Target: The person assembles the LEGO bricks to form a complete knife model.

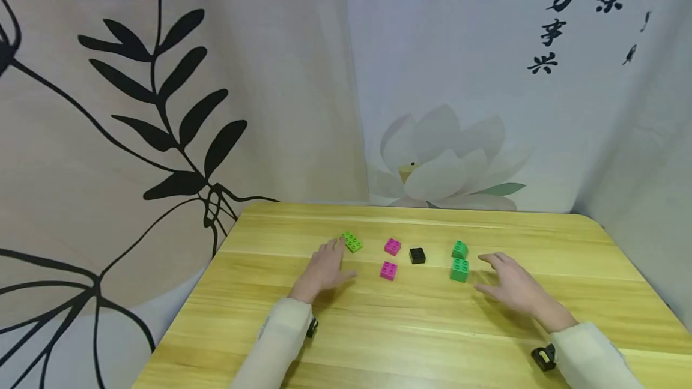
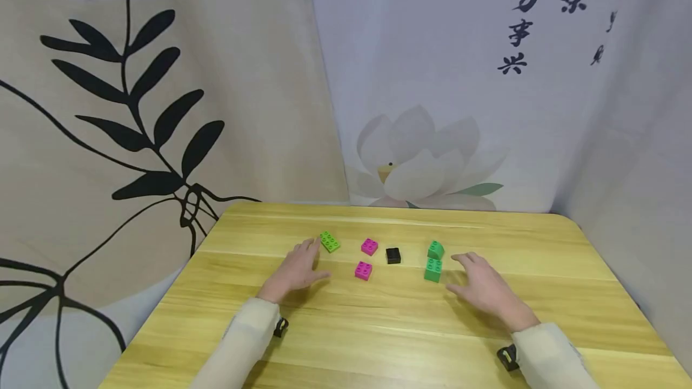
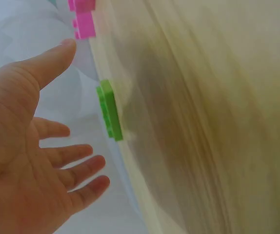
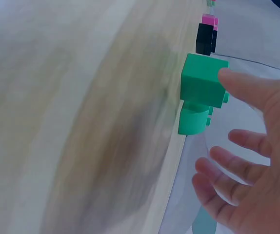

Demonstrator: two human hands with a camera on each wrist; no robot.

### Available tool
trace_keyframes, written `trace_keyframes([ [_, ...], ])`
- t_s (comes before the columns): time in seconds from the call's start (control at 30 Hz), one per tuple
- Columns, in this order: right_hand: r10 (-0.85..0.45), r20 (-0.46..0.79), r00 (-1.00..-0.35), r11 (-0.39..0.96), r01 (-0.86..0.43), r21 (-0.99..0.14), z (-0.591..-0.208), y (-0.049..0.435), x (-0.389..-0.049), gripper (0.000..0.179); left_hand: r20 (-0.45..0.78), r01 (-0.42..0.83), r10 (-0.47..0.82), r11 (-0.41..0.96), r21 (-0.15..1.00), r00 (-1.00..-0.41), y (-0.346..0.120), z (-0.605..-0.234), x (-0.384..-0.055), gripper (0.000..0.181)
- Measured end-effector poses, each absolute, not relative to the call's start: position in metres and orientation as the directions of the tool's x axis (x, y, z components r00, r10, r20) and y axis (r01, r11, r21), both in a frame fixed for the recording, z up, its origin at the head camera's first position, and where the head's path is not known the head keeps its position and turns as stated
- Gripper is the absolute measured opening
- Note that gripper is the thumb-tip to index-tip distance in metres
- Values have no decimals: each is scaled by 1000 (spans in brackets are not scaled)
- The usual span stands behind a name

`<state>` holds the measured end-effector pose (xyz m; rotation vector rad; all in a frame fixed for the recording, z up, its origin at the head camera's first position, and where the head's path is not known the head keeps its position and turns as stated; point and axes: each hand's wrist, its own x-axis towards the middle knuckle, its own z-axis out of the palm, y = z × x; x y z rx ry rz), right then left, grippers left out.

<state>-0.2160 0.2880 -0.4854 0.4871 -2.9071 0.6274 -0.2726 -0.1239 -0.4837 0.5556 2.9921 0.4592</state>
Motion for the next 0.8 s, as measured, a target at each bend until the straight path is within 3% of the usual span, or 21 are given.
trace_keyframes([
  [0.4, -324, 156, -933, 819, -360, -448, -490, 271, -234, 62, -65, 326, 366, 886, 330, -928, -129, -490, -307, 79],
  [0.8, -368, 141, -919, 779, -387, -494, -494, 266, -246, 51, -59, 400, 445, 849, 346, -894, -129, -494, -332, 67],
])
